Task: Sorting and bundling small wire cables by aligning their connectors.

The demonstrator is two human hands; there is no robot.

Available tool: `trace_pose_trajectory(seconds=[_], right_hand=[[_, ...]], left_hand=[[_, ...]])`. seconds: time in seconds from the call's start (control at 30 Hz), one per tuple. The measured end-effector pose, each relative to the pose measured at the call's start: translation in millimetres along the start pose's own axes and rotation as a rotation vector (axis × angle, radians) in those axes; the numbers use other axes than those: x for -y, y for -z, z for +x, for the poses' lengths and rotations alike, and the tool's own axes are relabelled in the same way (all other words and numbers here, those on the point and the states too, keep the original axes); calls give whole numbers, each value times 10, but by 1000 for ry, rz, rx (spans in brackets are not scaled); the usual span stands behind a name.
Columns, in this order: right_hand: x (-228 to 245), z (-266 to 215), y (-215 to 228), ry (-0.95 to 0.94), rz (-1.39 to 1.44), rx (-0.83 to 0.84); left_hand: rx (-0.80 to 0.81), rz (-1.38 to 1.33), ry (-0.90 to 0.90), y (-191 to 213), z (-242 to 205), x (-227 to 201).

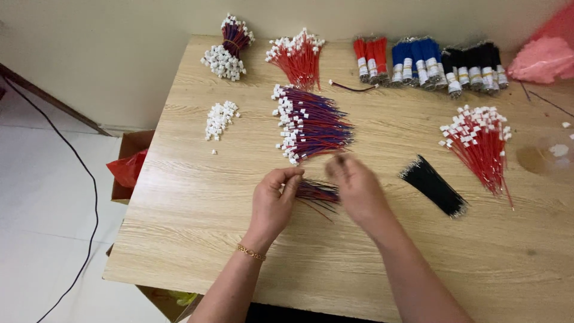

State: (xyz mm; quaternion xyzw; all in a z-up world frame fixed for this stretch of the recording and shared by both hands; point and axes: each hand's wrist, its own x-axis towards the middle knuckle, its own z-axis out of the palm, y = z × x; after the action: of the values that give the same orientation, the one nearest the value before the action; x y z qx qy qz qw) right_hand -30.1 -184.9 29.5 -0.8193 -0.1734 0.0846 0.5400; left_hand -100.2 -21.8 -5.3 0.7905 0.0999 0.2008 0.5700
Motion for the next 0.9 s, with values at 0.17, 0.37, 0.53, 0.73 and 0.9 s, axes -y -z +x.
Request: trace_pose_trajectory(seconds=[0.17,0.37,0.53,0.73,0.9], right_hand=[[24,77,317,20,99,-197],[-117,139,242,12,135,-182],[-139,127,151,-20,145,-92],[-90,133,54,-59,280,-54],[93,29,46,-31,298,-16]], left_hand=[[-37,376,-32,-20,152,543],[-63,519,-41,-41,523,444],[-53,579,-70,-121,655,649],[-91,361,37,6,602,379],[-204,-95,-4,112,528,54]])
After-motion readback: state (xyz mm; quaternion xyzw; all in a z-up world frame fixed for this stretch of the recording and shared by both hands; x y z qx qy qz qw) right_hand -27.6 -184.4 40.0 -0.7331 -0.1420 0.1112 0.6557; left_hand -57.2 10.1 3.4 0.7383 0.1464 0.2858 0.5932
